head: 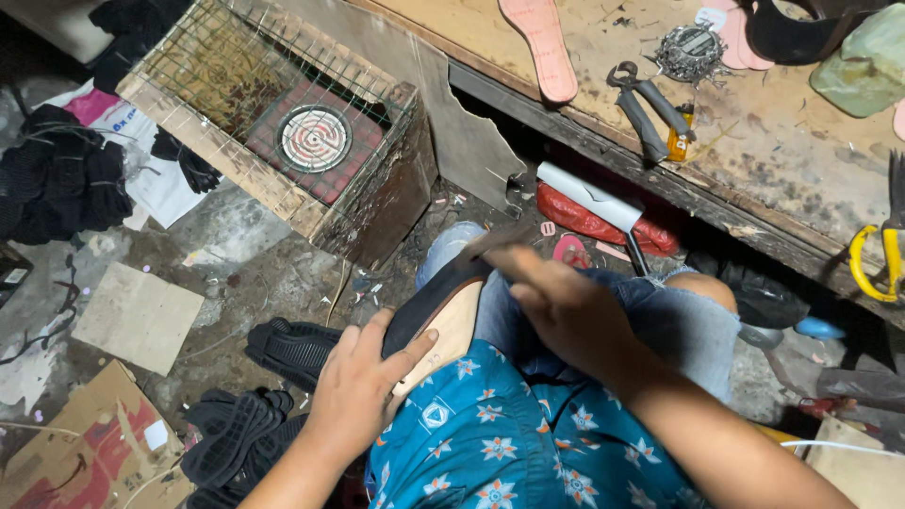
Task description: The person sits on the floor and works a shoe, hammering and pressing the black upper over the pink insole with a hammer, using pincers to pull and tuck the upper edges, then trimming excess material with scissors. They reposition the shoe repeatedly on their lap while shaping it.
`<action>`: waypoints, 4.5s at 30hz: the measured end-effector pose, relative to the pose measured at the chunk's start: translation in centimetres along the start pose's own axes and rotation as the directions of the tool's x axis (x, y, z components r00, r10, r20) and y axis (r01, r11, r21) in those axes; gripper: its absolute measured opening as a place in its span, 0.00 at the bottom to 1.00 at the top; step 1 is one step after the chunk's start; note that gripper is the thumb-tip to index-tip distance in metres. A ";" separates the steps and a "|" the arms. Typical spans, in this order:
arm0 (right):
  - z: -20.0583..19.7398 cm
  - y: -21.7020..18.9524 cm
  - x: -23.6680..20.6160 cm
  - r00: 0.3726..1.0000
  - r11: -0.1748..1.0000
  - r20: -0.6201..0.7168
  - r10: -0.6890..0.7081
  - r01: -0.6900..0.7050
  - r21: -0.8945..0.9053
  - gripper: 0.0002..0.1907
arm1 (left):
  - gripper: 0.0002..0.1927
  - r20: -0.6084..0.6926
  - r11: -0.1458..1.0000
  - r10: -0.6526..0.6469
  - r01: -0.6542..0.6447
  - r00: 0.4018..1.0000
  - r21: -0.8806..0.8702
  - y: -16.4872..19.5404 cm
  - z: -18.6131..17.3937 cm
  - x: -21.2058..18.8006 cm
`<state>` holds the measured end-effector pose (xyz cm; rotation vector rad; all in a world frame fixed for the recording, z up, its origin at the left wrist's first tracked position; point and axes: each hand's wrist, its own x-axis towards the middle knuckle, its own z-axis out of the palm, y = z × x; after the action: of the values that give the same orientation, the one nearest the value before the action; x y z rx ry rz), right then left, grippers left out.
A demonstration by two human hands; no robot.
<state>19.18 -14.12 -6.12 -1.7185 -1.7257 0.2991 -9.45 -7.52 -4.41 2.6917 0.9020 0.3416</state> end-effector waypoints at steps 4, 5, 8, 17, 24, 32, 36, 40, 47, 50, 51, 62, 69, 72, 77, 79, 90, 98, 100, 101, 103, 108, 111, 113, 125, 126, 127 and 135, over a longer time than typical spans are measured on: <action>0.2 5.1 0.1 0.975 0.982 0.123 0.187 -0.186 -0.027 0.27 | 0.41 0.002 1.000 -0.020 0.021 1.000 -0.018 -0.3 0.4 -0.5; 0.3 6.3 -0.1 0.946 0.972 0.223 0.234 -0.225 -0.064 0.28 | 0.41 -0.013 0.999 -0.033 0.032 0.999 -0.042 -0.3 0.7 -0.6; 1.9 8.2 -0.9 0.961 0.964 0.103 0.256 -0.262 0.051 0.31 | 0.42 -0.044 0.999 -0.031 0.029 0.999 -0.045 -0.6 1.0 -0.8; 1.3 5.4 -0.2 0.702 0.604 0.266 0.661 -0.708 0.366 0.34 | 0.36 -0.117 0.986 -0.077 0.058 0.990 -0.157 -1.6 1.7 -1.1; 1.2 1.5 -0.9 0.988 0.954 -0.024 0.150 -0.138 0.266 0.23 | 0.34 -0.053 0.981 -0.127 0.117 0.990 -0.151 -1.5 1.4 -0.4; 1.9 1.4 -0.6 0.979 0.932 0.079 0.189 -0.204 0.299 0.25 | 0.32 -0.107 0.968 -0.144 0.118 0.984 -0.221 -2.3 2.2 -1.3; 1.7 1.5 0.4 0.987 0.975 0.003 0.160 -0.159 0.156 0.26 | 0.30 -0.011 0.678 -0.349 0.245 0.937 -0.693 -3.4 3.6 -1.7; 0.9 1.4 1.6 0.943 0.919 0.054 0.328 -0.331 0.212 0.29 | 0.29 0.014 0.641 -0.341 0.243 0.940 -0.728 -4.1 4.9 -1.5; 2.6 1.7 1.0 0.981 0.965 0.086 0.173 -0.187 0.186 0.25 | 0.28 0.032 0.587 -0.317 0.222 0.948 -0.778 -4.8 5.4 -1.8; 3.4 2.9 -0.8 0.988 0.979 0.051 0.144 -0.150 0.141 0.25 | 0.28 0.039 0.560 -0.352 0.244 0.935 -0.792 -4.7 6.0 -1.8; 3.6 3.2 -1.8 0.987 0.980 0.051 0.156 -0.161 0.118 0.25 | 0.28 0.049 0.550 -0.363 0.256 0.931 -0.795 -4.5 6.2 -2.1; 5.2 1.2 -6.6 0.981 0.976 -0.020 0.194 -0.191 0.100 0.23 | 0.30 0.295 0.100 -0.592 0.431 0.750 -0.897 -1.6 7.4 -2.3; 2.9 -0.8 -5.7 0.935 0.972 0.271 0.228 -0.235 -0.007 0.24 | 0.20 0.409 -0.278 -0.637 0.300 0.653 -0.913 -0.2 6.4 -2.2; 1.9 0.2 -3.8 0.978 0.989 0.143 0.151 -0.150 -0.016 0.23 | 0.18 0.427 -0.301 -0.604 0.304 0.672 -0.904 -0.5 6.4 -2.6; 0.1 2.5 -3.0 0.986 0.979 -0.033 0.164 -0.159 0.128 0.20 | 0.23 0.568 -0.528 -0.489 0.294 0.662 -0.797 -1.5 6.4 -3.6; 0.5 2.4 -3.6 0.973 0.952 0.010 0.233 -0.230 0.203 0.19 | 0.24 0.619 -0.587 -0.449 0.310 0.644 -0.748 -1.6 6.6 -3.7; 1.4 6.6 -1.3 0.925 0.915 0.037 0.379 -0.380 0.136 0.31 | 0.23 0.682 -0.654 -0.401 0.330 0.611 -0.681 -2.7 7.8 -3.7; 2.6 7.8 -0.7 0.861 0.756 0.202 0.468 -0.508 0.413 0.32 | 0.25 0.497 -0.415 -0.507 0.306 0.704 -0.857 -3.3 6.9 -3.6; 2.4 8.2 -0.7 0.682 0.483 0.392 0.617 -0.722 0.495 0.34 | 0.26 0.199 0.121 -0.551 0.314 0.810 -0.942 -3.4 5.9 -3.5; 2.2 8.3 -0.7 0.690 0.433 0.388 0.611 -0.701 0.566 0.33 | 0.27 -0.002 0.515 -0.464 0.268 0.886 -0.814 -3.7 5.1 -3.4; 1.7 8.5 -0.7 0.662 0.349 0.425 0.617 -0.714 0.607 0.30 | 0.30 -0.149 0.865 -0.250 0.151 0.957 -0.479 -4.2 4.1 -3.1; 1.1 9.0 0.3 0.668 0.298 0.480 0.569 -0.711 0.637 0.28 | 0.32 -0.115 0.950 -0.130 0.090 0.985 -0.299 -4.4 3.0 -2.3; 1.6 9.0 0.7 0.665 0.334 0.503 0.552 -0.729 0.597 0.29 | 0.31 -0.120 0.967 -0.090 0.057 0.989 -0.250 -4.1 2.9 -1.9; 1.7 9.0 1.1 0.641 0.320 0.562 0.523 -0.758 0.568 0.28 | 0.32 -0.104 0.974 -0.083 0.059 0.991 -0.217 -3.8 2.4 -1.9; -2.5 2.1 1.4 0.949 0.957 0.174 0.261 -0.279 0.083 0.29 | 0.37 0.034 0.998 0.022 -0.023 0.999 0.052 -0.6 0.2 -1.0; -2.5 2.1 1.3 0.930 0.948 0.214 0.297 -0.315 0.050 0.29 | 0.37 0.039 0.999 0.022 -0.024 0.999 0.049 -0.7 0.4 -1.0; -2.3 2.3 1.2 0.935 0.942 0.199 0.293 -0.318 0.110 0.28 | 0.37 0.047 0.999 0.017 -0.019 0.999 0.031 -0.9 0.7 -1.1; -5.5 10.5 -0.4 0.790 0.933 -0.513 0.336 -0.353 0.068 0.21 | 0.29 0.296 0.178 -0.559 0.461 0.775 -0.869 -6.5 7.0 -4.0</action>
<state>30.79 -15.03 -8.42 -1.9160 -1.0252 -0.0425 -13.97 -6.30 -13.68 1.2022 1.1181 0.5840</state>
